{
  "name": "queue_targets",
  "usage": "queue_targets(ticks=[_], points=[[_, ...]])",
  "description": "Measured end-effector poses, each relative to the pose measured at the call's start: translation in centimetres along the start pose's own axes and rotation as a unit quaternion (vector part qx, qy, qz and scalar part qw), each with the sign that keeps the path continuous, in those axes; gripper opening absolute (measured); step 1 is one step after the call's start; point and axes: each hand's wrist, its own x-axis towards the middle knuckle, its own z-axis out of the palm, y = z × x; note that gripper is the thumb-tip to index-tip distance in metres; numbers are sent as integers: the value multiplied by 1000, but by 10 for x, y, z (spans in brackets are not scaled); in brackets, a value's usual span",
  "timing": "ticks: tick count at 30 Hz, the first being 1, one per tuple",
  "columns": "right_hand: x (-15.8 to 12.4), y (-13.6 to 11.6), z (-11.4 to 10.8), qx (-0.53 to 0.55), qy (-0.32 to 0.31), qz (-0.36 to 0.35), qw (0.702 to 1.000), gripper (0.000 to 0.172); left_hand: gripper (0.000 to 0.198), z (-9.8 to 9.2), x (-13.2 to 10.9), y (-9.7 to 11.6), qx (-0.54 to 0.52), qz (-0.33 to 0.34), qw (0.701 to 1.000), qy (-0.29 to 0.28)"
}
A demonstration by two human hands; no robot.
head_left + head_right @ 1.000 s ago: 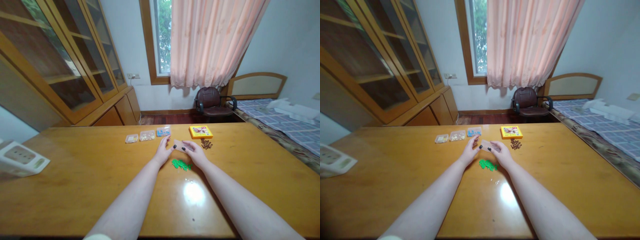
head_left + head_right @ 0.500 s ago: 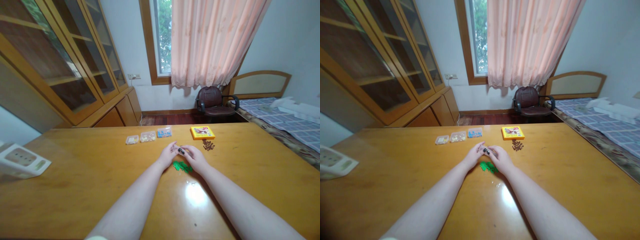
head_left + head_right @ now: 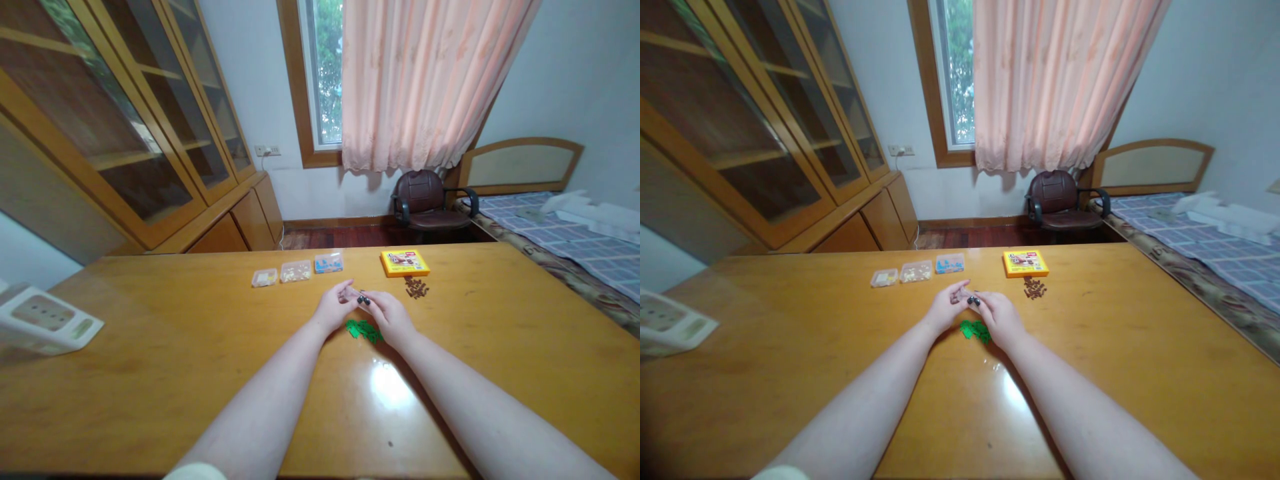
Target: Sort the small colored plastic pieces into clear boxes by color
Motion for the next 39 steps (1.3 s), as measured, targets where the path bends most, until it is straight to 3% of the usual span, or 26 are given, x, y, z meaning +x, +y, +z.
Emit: queue_targets(ticks=[4, 9, 14, 20, 23, 28, 34, 39], points=[[-1, 0, 0, -41, -15, 16, 999, 34, 65, -2, 0, -1, 86, 12, 996, 19], [-2, -1, 1, -79, -15, 9, 997, 35, 63, -2, -1, -1, 101, 26, 994, 29], [1, 10, -1, -60, 65, 85, 992, 41, 63, 0, -6, 3, 103, 68, 992, -35], [7, 21, -4, 48, 94, 102, 989, 38, 78, 0, -8, 2, 85, 87, 990, -66], [8, 23, -6, 116, 156, 152, 969, 40, 81, -2, -7, -1, 76, 92, 990, -80], [13, 29, -11, 241, 237, 239, 910, 44, 81, -5, -3, -1, 73, 92, 991, -71], [20, 39, -15, 327, 283, 283, 856, 41, 61, -8, -5, 4, 167, 145, 974, -41], [22, 41, -18, 356, 282, 274, 848, 37, 61, -7, -6, 8, 168, 121, 976, -67]])
